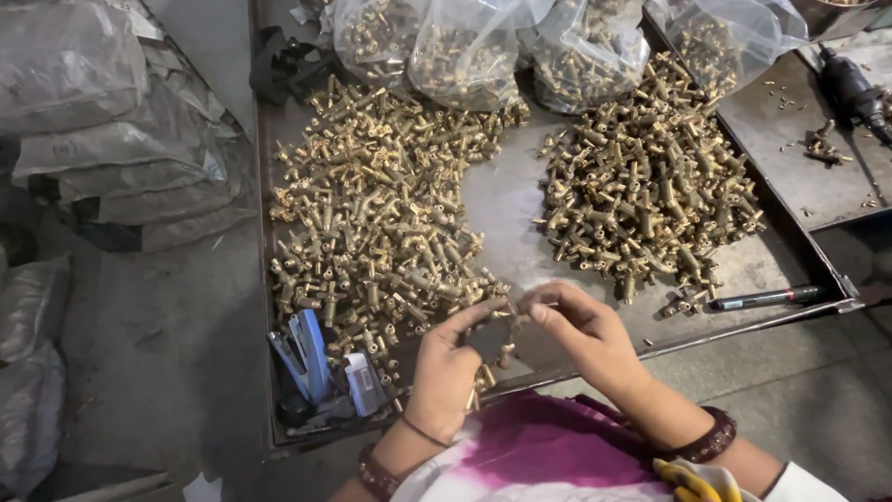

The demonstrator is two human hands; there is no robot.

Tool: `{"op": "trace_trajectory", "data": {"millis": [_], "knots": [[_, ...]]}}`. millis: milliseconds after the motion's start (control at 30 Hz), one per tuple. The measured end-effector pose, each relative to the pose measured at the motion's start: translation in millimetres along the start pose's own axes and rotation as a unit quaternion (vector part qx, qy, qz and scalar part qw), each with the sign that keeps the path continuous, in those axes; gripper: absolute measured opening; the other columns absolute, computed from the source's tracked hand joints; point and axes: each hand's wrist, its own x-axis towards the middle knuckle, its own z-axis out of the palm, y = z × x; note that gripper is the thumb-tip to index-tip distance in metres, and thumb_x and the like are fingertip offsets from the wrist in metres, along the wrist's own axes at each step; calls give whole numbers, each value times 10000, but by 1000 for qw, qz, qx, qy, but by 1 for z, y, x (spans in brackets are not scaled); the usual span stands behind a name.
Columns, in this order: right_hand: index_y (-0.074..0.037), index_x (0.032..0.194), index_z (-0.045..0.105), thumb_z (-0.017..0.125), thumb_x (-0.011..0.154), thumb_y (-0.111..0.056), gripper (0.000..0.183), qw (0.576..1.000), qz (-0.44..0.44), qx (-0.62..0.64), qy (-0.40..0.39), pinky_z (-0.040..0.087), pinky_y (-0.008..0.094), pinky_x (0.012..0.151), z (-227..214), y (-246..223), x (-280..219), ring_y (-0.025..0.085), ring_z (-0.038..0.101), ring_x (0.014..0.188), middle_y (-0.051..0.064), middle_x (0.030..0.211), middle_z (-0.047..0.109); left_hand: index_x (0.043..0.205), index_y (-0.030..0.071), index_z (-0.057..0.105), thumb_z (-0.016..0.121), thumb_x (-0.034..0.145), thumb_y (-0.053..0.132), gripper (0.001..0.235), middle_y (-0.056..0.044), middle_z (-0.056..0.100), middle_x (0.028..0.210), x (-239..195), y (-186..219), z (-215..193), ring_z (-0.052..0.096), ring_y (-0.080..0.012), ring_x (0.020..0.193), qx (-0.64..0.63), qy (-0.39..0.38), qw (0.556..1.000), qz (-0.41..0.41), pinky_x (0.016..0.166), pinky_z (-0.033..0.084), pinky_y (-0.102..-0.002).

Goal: The recorder is cleaning or polishing small T-shaped brass fittings using a piece of sandpaper.

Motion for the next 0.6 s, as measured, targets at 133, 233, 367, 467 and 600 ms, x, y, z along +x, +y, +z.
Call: {"op": "trace_trajectory", "data": {"millis": [133, 233, 367, 467, 600], "knots": [[6, 982, 701, 589, 1032, -259, 292, 995, 56, -82, 1, 508, 255, 693, -1, 26, -3, 90, 597, 764, 16, 798, 680, 1274, 49, 720, 599, 862, -110, 458, -68, 738, 968, -11, 19, 20, 685, -105, 664, 148, 9, 989, 6, 523, 494, -216], [18, 906, 722, 536, 1063, -287, 390, 993, 108, -33, -11, 478, 262, 609, 2, 32, -5, 85, 556, 650, 0, 700, 635, 1287, 40, 710, 636, 895, -85, 418, -27, 745, 996, -14, 22, 23, 679, -50, 736, 198, -22, 976, 89, 636, 561, -190], [3, 878, 686, 537, 1050, -296, 375, 984, 158, 43, 63, 384, 300, 509, 10, 30, -7, 100, 466, 554, -6, 646, 547, 1299, 66, 718, 653, 896, -32, 420, -20, 741, 839, -16, 21, 20, 605, -24, 639, 254, -4, 966, 58, 526, 459, -184], [-12, 840, 669, 557, 1046, -269, 348, 986, 96, -82, 109, 380, 314, 507, 14, 20, -10, 120, 440, 553, 12, 614, 516, 1277, 66, 729, 634, 911, -10, 386, -33, 727, 772, -12, 16, 17, 581, -35, 593, 282, -11, 958, 44, 499, 432, -194], [-12, 813, 590, 594, 1029, -166, 266, 936, -128, -307, 117, 433, 343, 567, 14, 9, -14, 238, 528, 573, 93, 663, 538, 1185, 49, 702, 563, 908, 21, 312, -24, 715, 725, 2, -18, -1, 624, -87, 531, 205, 41, 977, -32, 447, 437, -235]]}}
